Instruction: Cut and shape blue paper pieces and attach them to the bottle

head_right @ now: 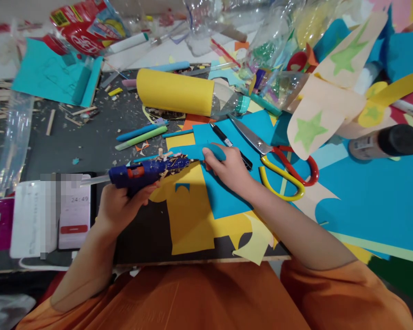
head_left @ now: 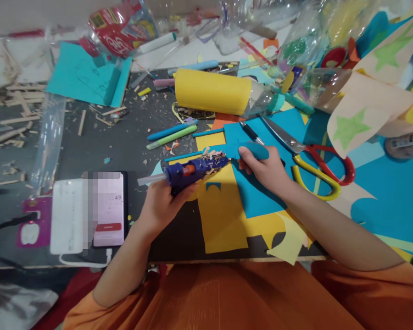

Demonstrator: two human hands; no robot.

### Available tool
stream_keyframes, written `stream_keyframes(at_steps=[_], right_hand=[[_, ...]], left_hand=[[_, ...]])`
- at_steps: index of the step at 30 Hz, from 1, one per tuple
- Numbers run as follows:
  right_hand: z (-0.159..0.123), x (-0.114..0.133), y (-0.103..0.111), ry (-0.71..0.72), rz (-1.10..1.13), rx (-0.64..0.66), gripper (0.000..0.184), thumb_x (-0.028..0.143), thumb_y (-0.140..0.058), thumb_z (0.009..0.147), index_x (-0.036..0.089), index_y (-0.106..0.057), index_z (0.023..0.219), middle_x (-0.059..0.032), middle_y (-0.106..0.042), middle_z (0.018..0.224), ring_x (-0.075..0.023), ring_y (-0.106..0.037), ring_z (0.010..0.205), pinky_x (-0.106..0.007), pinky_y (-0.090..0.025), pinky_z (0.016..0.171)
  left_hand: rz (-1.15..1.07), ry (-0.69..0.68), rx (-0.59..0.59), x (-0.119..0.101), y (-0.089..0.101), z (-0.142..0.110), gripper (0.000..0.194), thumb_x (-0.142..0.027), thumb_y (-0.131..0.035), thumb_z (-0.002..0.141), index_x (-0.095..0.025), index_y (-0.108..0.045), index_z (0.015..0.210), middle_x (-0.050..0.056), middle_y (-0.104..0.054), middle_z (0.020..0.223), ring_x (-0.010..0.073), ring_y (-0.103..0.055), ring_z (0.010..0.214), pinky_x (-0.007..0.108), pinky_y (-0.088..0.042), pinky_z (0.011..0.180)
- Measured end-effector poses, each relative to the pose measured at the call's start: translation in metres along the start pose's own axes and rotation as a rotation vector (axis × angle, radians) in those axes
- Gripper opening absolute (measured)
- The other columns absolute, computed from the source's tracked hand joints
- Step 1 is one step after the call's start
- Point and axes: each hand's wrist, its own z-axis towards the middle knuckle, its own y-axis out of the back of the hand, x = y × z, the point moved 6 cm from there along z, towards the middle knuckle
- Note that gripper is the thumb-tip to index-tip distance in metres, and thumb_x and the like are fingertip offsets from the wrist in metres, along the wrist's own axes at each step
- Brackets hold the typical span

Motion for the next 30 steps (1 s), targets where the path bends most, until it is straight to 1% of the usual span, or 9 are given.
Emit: stream_keyframes(at_steps=[3, 8, 15, 22, 27, 30], right_hand=[[0.0000, 0.0002, 0.0003, 0.003, -0.010, 0.000, 0.042, 0.038, -0.048, 0.093, 0.020, -0.050, 0.055, 0.0033, -0.050, 0.049, -0.0094, -0.046, 0.046, -0.027, -0.036, 0.053], [-0.0001, -0.0015, -0.0003, -0.016, -0.026, 0.001, 0.046, 0.046, -0.048, 0.093, 0.021, -0.050, 0.054, 0.0027, -0.049, 0.048, -0.0101, -0.046, 0.047, -0.027, -0.037, 0.052], [-0.0001, -0.0013, -0.0007, -0.011, -0.021, 0.013, 0.043, 0.042, -0.048, 0.092, 0.021, -0.050, 0.056, 0.0019, -0.052, 0.052, -0.0100, -0.045, 0.047, -0.027, -0.035, 0.050], [-0.0007, 0.0004, -0.0011, 0.003, -0.048, 0.027, 0.046, 0.048, -0.047, 0.092, 0.021, -0.049, 0.055, 0.0019, -0.050, 0.049, -0.0110, -0.046, 0.048, -0.027, -0.035, 0.050], [-0.0010, 0.0024, -0.0017, 0.037, -0.074, 0.040, 0.046, 0.047, -0.045, 0.093, 0.021, -0.050, 0.055, 0.0019, -0.050, 0.050, -0.0113, -0.047, 0.048, -0.028, -0.036, 0.053], [-0.0011, 0.0040, -0.0014, 0.044, -0.085, 0.043, 0.047, 0.050, -0.044, 0.093, 0.021, -0.050, 0.056, 0.0018, -0.050, 0.050, -0.0119, -0.047, 0.049, -0.029, -0.036, 0.055]], left_hand=[[-0.012, -0.011, -0.001, 0.0006, -0.0004, 0.0001, 0.020, -0.040, -0.060, 0.076, -0.022, -0.067, 0.071, -0.002, -0.052, 0.044, 0.0197, -0.062, 0.052, 0.025, -0.050, 0.057], [0.011, 0.012, 0.010, 0.0017, -0.0008, 0.0007, 0.020, -0.040, -0.060, 0.074, -0.022, -0.066, 0.069, -0.002, -0.052, 0.044, 0.0204, -0.061, 0.052, 0.025, -0.049, 0.056], [0.005, 0.005, -0.003, -0.0007, 0.0001, 0.0017, 0.023, -0.043, -0.060, 0.075, -0.022, -0.067, 0.069, -0.002, -0.053, 0.043, 0.0211, -0.064, 0.054, 0.025, -0.050, 0.056], [0.005, 0.007, -0.019, 0.0022, 0.0002, 0.0006, 0.021, -0.041, -0.061, 0.075, -0.021, -0.067, 0.070, 0.000, -0.062, 0.053, 0.0213, -0.066, 0.060, 0.025, -0.050, 0.056], [-0.012, -0.001, -0.036, 0.0011, 0.0017, 0.0017, 0.019, -0.041, -0.063, 0.074, -0.022, -0.067, 0.070, 0.000, -0.064, 0.056, 0.0219, -0.067, 0.061, 0.026, -0.051, 0.058], [-0.016, 0.014, -0.037, 0.0018, 0.0020, 0.0019, 0.017, -0.039, -0.063, 0.074, -0.023, -0.068, 0.071, 0.000, -0.064, 0.056, 0.0221, -0.067, 0.063, 0.026, -0.052, 0.059]])
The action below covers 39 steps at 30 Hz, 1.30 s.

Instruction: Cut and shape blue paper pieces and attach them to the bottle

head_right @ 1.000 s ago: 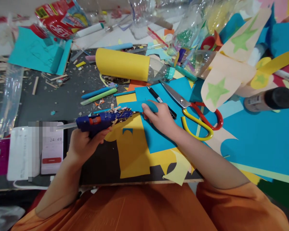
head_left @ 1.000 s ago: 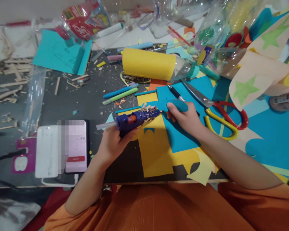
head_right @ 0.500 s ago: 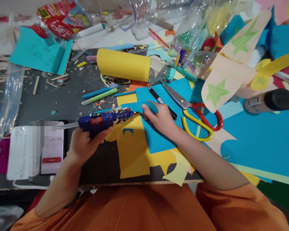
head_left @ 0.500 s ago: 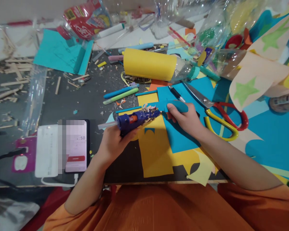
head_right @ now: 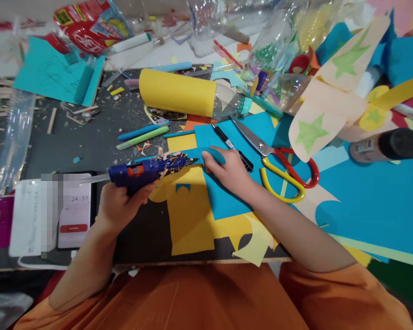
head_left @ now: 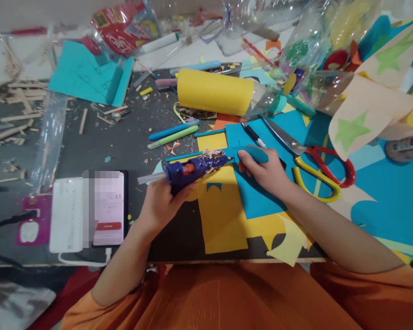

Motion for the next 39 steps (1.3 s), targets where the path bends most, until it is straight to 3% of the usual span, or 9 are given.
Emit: stream_keyframes(at_steps=[20, 26, 39], right_hand=[[-0.0004, 0.0029, -0.0027, 0.079, -0.025, 0.045, 0.046, 0.047, -0.043, 0.095, 0.021, -0.050, 0.058, 0.0023, -0.050, 0.051, -0.0109, -0.047, 0.047, -0.027, -0.037, 0.053], [-0.0007, 0.0035, -0.0032, 0.101, -0.032, 0.044, 0.042, 0.039, -0.045, 0.095, 0.020, -0.050, 0.057, 0.0029, -0.049, 0.050, -0.0101, -0.046, 0.046, -0.025, -0.035, 0.051], [-0.0005, 0.0058, -0.0047, 0.137, -0.040, 0.045, 0.039, 0.034, -0.045, 0.095, 0.020, -0.049, 0.058, 0.0035, -0.047, 0.050, -0.0092, -0.046, 0.046, -0.024, -0.034, 0.049]], left_hand=[[0.030, 0.007, -0.024, 0.0028, 0.0016, -0.0005, 0.021, -0.041, -0.060, 0.075, -0.023, -0.062, 0.066, -0.002, -0.053, 0.046, 0.0199, -0.061, 0.055, 0.025, -0.048, 0.056], [0.075, 0.024, -0.019, 0.0025, 0.0023, -0.0006, 0.029, -0.044, -0.057, 0.075, -0.021, -0.059, 0.058, -0.002, -0.049, 0.042, 0.0147, -0.050, 0.041, 0.024, -0.037, 0.045], [0.133, 0.020, -0.011, 0.0018, 0.0038, -0.0037, 0.030, -0.040, -0.053, 0.081, -0.020, -0.059, 0.059, -0.001, -0.050, 0.045, 0.0160, -0.053, 0.047, 0.026, -0.041, 0.054]])
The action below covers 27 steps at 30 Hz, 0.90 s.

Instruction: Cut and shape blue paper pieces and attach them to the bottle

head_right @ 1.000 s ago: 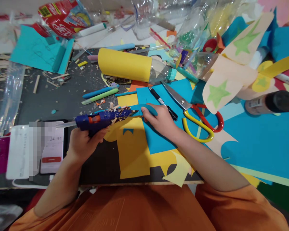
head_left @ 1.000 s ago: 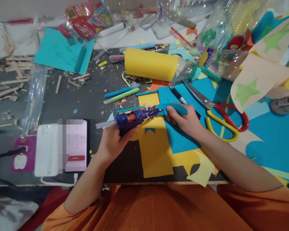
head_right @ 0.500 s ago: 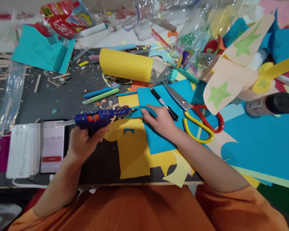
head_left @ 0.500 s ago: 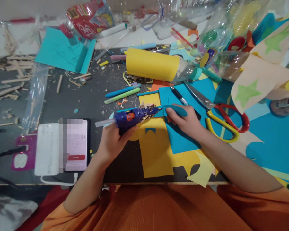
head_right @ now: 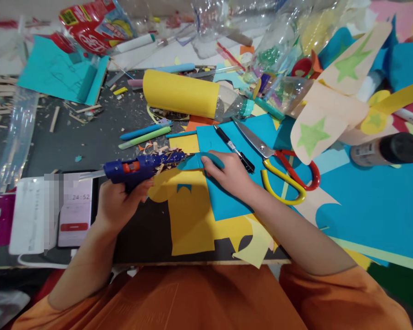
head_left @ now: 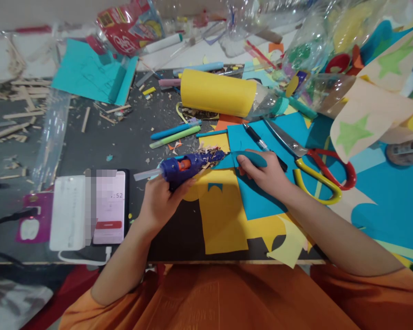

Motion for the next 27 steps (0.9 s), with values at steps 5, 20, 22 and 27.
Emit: stream_keyframes(at_steps=[5, 20, 22, 27], right_hand=[[-0.0007, -0.0015, 0.0004, -0.024, -0.007, 0.004, 0.039, 0.035, -0.045, 0.095, 0.020, -0.050, 0.059, 0.0027, -0.049, 0.051, -0.0101, -0.047, 0.047, -0.024, -0.034, 0.050], [-0.0011, -0.0039, 0.0026, -0.074, 0.022, -0.017, 0.045, 0.048, -0.044, 0.095, 0.020, -0.050, 0.059, 0.0022, -0.050, 0.051, -0.0107, -0.046, 0.048, -0.026, -0.036, 0.052], [-0.0008, -0.0041, 0.0030, -0.077, 0.025, -0.023, 0.047, 0.049, -0.043, 0.095, 0.020, -0.049, 0.059, 0.0022, -0.050, 0.051, -0.0109, -0.046, 0.048, -0.027, -0.036, 0.053], [0.0003, -0.0041, 0.0024, -0.082, 0.013, -0.032, 0.047, 0.050, -0.043, 0.095, 0.021, -0.049, 0.058, 0.0025, -0.048, 0.050, -0.0112, -0.047, 0.048, -0.028, -0.036, 0.054]], left_hand=[[-0.014, 0.018, -0.016, 0.0024, 0.0008, -0.0002, 0.029, -0.042, -0.053, 0.080, -0.021, -0.059, 0.061, -0.001, -0.050, 0.045, 0.0167, -0.053, 0.048, 0.026, -0.041, 0.054], [-0.021, 0.020, 0.019, -0.0008, -0.0012, 0.0017, 0.029, -0.042, -0.054, 0.078, -0.021, -0.060, 0.059, -0.002, -0.049, 0.041, 0.0162, -0.054, 0.046, 0.024, -0.042, 0.051], [-0.012, 0.004, 0.025, -0.0016, -0.0014, 0.0016, 0.028, -0.042, -0.054, 0.079, -0.020, -0.063, 0.064, -0.002, -0.053, 0.044, 0.0179, -0.060, 0.052, 0.024, -0.045, 0.054], [-0.005, -0.036, 0.035, -0.0046, -0.0018, 0.0017, 0.025, -0.041, -0.056, 0.082, -0.019, -0.068, 0.082, 0.001, -0.066, 0.060, 0.0208, -0.068, 0.068, 0.025, -0.052, 0.065]])
